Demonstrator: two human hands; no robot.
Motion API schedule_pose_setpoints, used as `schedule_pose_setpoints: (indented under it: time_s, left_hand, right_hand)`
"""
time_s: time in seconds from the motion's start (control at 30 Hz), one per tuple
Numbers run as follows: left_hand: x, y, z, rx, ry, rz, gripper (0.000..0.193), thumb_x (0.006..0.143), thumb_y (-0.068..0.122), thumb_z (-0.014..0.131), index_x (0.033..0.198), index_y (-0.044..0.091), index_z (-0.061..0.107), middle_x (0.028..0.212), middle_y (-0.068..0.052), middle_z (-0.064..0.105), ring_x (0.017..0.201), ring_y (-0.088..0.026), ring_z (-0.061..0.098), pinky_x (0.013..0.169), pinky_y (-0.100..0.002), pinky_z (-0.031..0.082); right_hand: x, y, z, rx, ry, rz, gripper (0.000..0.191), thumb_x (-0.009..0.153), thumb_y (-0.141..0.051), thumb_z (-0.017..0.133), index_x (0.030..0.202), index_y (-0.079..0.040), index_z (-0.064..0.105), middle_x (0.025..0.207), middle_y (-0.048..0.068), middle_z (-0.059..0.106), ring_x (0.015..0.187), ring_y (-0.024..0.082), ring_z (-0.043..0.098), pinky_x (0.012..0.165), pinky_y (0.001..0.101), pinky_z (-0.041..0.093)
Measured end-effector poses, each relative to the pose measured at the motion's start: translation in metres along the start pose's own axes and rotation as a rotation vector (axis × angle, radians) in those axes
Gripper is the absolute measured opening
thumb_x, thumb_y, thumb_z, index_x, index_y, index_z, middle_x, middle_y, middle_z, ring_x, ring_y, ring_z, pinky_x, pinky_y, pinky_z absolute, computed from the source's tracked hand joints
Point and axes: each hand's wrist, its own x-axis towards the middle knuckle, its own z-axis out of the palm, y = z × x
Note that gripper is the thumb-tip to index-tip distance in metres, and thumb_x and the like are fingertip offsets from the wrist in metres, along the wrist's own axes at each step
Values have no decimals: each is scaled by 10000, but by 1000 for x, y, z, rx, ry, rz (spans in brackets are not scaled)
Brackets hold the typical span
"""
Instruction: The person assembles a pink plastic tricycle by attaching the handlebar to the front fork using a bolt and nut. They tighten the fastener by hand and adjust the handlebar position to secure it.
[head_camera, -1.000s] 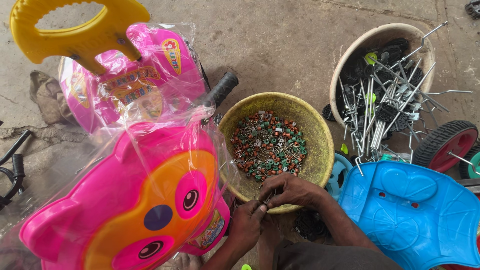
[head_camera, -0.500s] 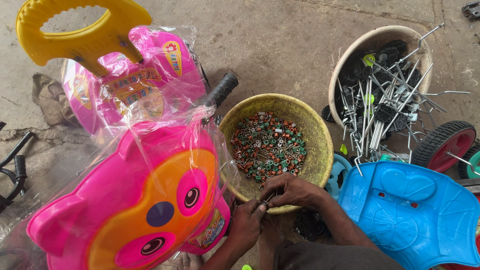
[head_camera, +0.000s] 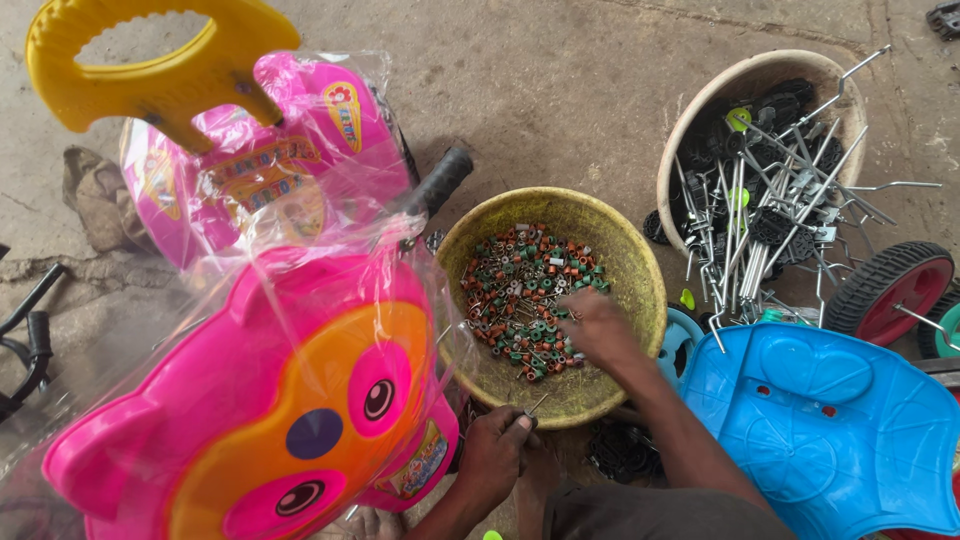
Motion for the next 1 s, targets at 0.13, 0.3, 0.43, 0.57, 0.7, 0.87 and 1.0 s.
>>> schedule_pose_setpoints:
  time_s: [0.13,0.3,0.43,0.57,0.7,0.87,1.0]
  left_hand:
    - [0,-5,-1,-13,48,16,204,984,185,589,888,24,669,676,-44,630,511,-106,531,477,-296,430]
    - [-7,-14,-8,-25,65,39,216,991,197,593,860,33,643,685,-21,623,535,-91,536,492,-289,444]
    - [-13,-18,-10,-26,49,15,235,1008,200,587,856,25,626,681,-33,594,535,-98,522,488,-294,433]
    - [-14,-14,-6,19,68,54,200,989,195,591,882,43,662,713,-26,644,557,-90,567,509,-283,469]
    - [-16,-5,-6,24,54,71,207,997,199,586,892,34,654,711,-31,651,556,-96,574,509,-288,469]
    - [-18,-1,-6,40,32,71,195,981,200,583,915,36,665,726,-28,664,548,-109,586,511,-292,488]
    - [-19,6,-2,99,-17,143,185,980,202,582,957,49,684,748,-35,688,567,-102,611,524,-290,499]
  right_hand:
    - [14,-34,37,-33,-72,-264,210,904,-239,703,1090,-166,769,1023,105,652,978,268,640,872,439,547]
    - [17,-62,63,-78,208,-517,186,865,-165,700,1021,-121,791,852,126,653,784,323,670,679,464,558]
    - [13,-69,69,-209,266,-528,160,888,-187,664,950,-95,779,851,123,659,817,323,666,713,474,546]
    - [15,-73,70,-274,187,-501,190,931,-181,602,938,-67,754,890,121,661,864,317,667,760,467,544]
    - [22,-76,67,-354,-6,-412,256,1020,-248,569,955,-64,737,893,130,667,872,310,670,801,468,544]
    - [26,-79,69,-559,-125,-435,183,927,-187,601,981,-71,731,988,152,702,948,309,698,813,477,553]
    - [32,-65,70,-429,-113,-298,204,853,-183,608,961,-53,722,1014,166,714,938,307,707,832,446,583]
